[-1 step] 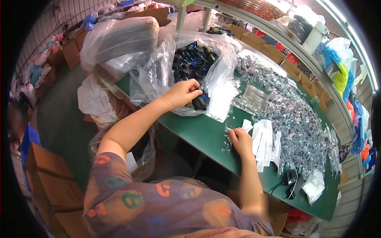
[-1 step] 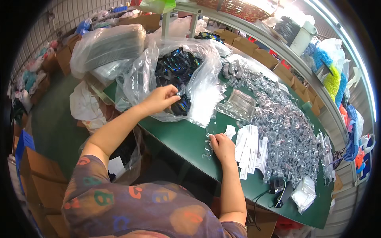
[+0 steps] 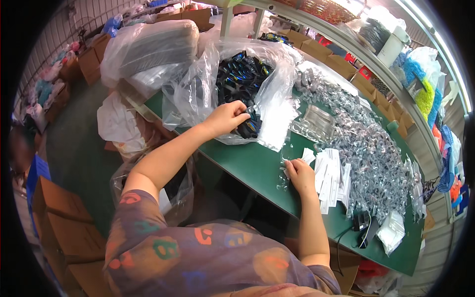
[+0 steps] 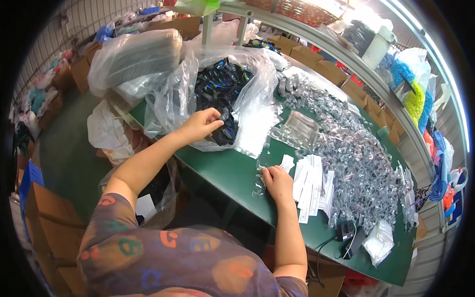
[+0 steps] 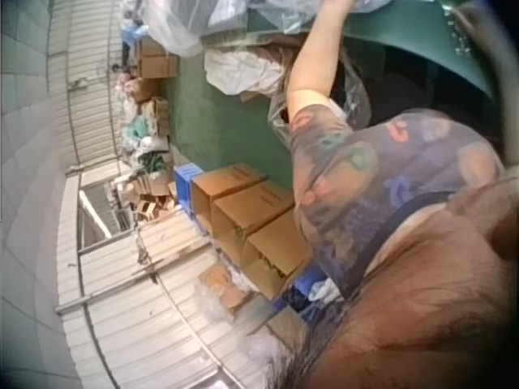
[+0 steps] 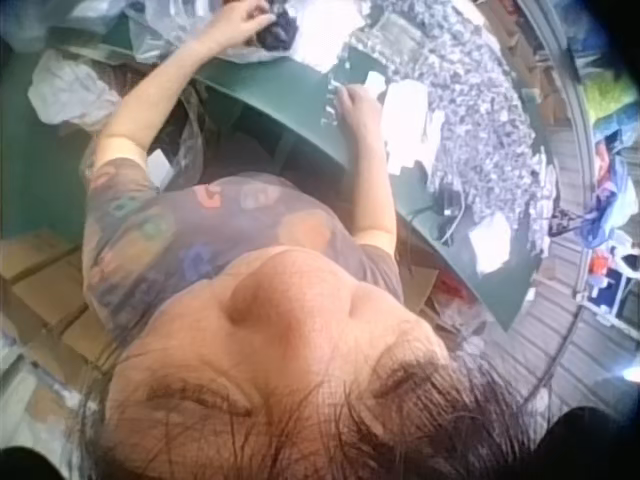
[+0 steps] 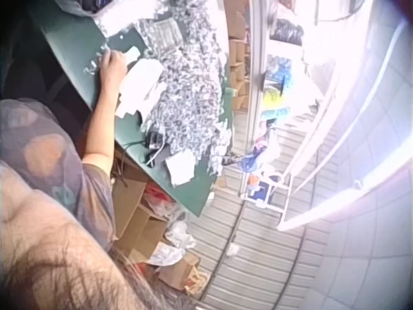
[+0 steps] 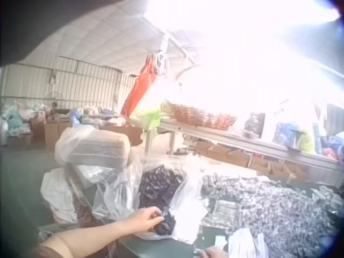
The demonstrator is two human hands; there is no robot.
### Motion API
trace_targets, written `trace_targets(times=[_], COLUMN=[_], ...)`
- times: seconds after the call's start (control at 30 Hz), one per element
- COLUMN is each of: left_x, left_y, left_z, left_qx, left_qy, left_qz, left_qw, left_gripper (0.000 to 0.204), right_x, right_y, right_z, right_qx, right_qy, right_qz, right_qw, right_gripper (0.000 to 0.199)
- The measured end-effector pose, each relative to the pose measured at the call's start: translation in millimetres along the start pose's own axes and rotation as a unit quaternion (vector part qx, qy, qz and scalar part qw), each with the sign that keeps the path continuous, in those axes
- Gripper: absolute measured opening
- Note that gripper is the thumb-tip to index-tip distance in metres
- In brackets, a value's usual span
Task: Packaging swimming goggles into plastic bags and sealing them at a workbench.
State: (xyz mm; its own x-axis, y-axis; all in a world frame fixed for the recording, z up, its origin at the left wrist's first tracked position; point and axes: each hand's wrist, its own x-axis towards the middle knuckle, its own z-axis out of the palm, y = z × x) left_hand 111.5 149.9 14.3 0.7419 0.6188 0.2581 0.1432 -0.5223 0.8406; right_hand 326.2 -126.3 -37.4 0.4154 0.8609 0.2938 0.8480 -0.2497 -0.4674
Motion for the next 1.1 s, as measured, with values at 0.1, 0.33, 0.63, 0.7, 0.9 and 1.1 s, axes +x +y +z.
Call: trace_targets(times=[0.1,0.33,0.63,0.7,0.9,1.1], left_x=[-14.7,-113.1,-75.1,-42.9,44.0,67.8], left_y=[-34.1,-19.0,52.7,52.5,8.0,23.8], left_z=[3.9,3.8,-12.5,-17.8,-26.9,-20.1], left_qx=[0.042,0.155,0.146,0.15,0.427,0.539], left_qy=[0.074,0.227,0.245,0.18,-0.174,-0.334], left_qz=[-0.003,-0.042,0.328,0.3,0.096,0.095], left_qw=[0.996,0.961,0.9,0.925,0.882,0.767], left_gripper=[0.027,0.028,0.014,0.01,0.026,0.026], right_x=[-0.9,-1.8,0.6,-0.2,-1.6,-3.9], right_y=[0.6,6.9,5.7,6.1,10.1,7.4], right_z=[-0.8,-8.1,-3.7,-3.0,0.5,-0.4], right_qx=[0.011,-0.055,-0.073,-0.077,-0.077,-0.069], right_qy=[0.005,-0.014,-0.009,-0.005,0.009,0.011], right_qz=[0.0,0.111,0.111,0.111,0.093,0.087], right_qw=[1.0,0.992,0.991,0.991,0.993,0.994], right_gripper=[0.038,0.044,0.044,0.044,0.043,0.042])
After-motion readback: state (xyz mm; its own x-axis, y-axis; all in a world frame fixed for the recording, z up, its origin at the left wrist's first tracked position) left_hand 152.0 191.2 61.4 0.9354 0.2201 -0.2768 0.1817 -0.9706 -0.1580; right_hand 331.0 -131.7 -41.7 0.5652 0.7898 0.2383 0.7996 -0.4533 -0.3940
